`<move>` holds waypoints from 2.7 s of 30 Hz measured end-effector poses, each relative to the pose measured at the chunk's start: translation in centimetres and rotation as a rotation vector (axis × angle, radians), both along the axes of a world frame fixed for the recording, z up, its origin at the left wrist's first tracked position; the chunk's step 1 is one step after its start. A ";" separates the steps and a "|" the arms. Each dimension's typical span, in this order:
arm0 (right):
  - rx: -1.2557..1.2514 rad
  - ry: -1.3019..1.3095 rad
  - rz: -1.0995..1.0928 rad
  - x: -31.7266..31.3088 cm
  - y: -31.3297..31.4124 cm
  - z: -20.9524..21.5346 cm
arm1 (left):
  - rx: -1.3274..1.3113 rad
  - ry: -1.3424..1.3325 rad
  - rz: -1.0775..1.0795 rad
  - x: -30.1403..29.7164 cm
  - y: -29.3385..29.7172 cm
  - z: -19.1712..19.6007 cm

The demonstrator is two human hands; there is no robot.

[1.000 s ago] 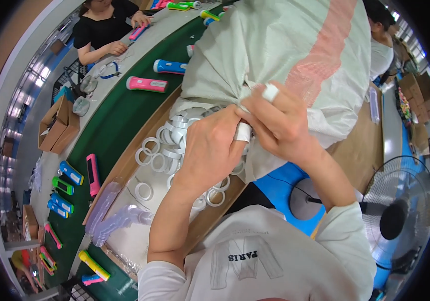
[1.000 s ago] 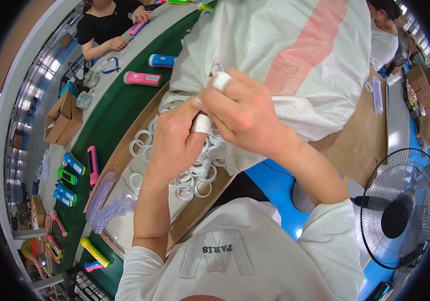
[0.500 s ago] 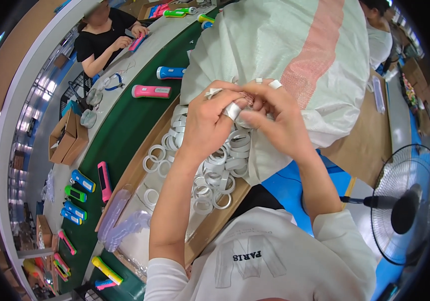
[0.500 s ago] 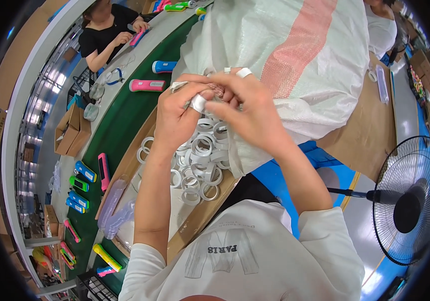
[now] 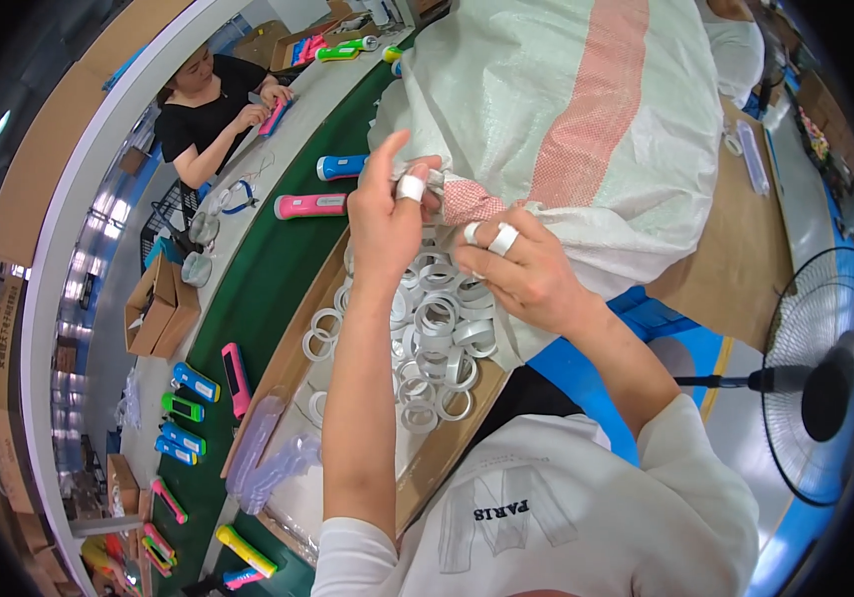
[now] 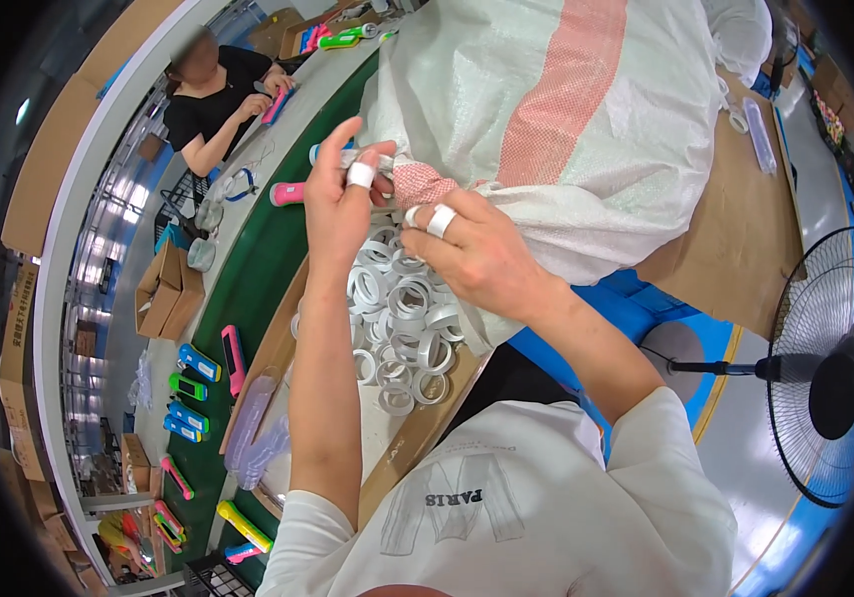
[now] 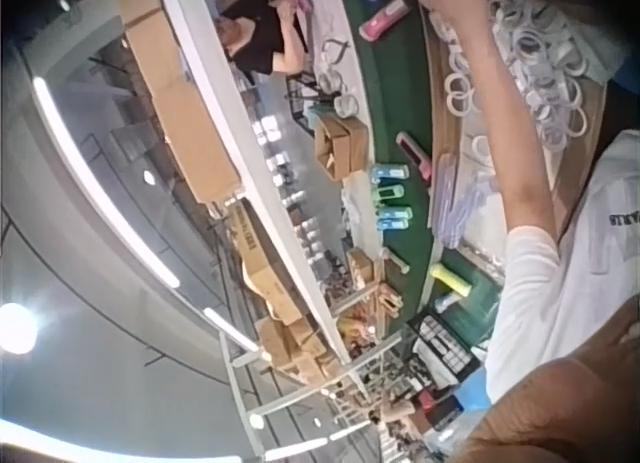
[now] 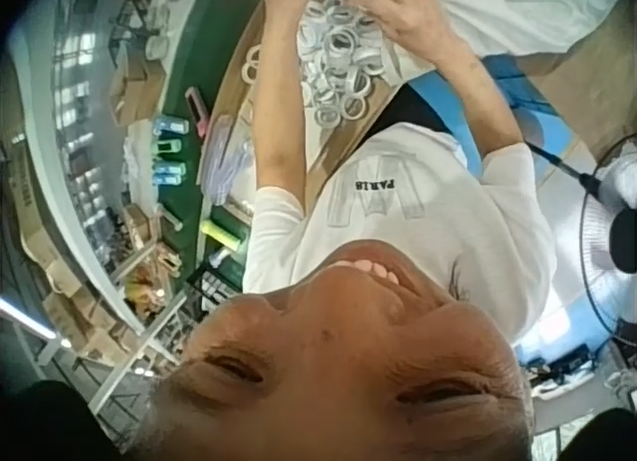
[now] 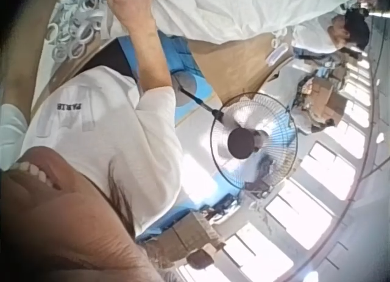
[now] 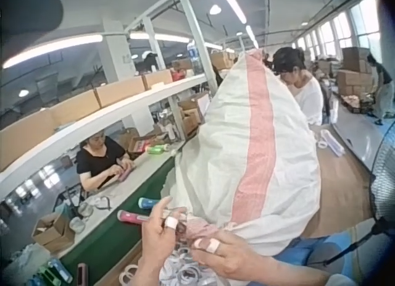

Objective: Assembling flashlights by attaching plastic rings to the front of the main bodies.

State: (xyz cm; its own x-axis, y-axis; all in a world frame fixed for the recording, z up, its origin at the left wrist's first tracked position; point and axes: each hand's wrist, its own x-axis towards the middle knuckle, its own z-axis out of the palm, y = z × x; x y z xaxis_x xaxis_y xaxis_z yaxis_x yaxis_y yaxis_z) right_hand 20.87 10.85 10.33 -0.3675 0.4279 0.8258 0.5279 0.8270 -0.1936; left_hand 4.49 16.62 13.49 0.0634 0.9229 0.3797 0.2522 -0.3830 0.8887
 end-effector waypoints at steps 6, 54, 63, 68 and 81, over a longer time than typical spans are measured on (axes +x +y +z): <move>-0.162 -0.081 -0.038 0.4 0.1 0.6 | 0.707 0.806 0.222 0.6 3.1 2.7; -0.694 0.507 0.091 -1.2 -1.3 5.9 | 0.231 0.016 -0.123 0.0 -4.4 1.1; -0.235 0.388 -0.142 -1.8 -0.9 1.1 | -0.009 0.113 -0.231 -0.5 -4.0 2.2; -0.523 0.824 0.047 -1.9 -1.7 0.0 | -0.201 -0.300 -0.339 -1.4 -3.4 1.4; -0.315 0.077 -0.037 -1.5 -2.6 3.1 | -0.402 -0.616 -0.135 3.3 1.8 7.1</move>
State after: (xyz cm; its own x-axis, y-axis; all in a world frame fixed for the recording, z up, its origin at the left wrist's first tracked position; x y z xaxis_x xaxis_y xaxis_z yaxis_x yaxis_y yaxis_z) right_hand 19.40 8.29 13.48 -0.2887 0.6790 0.6750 0.5308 0.7003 -0.4773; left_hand 7.76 18.46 20.62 0.0706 0.9973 0.0182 -0.3625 0.0087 0.9319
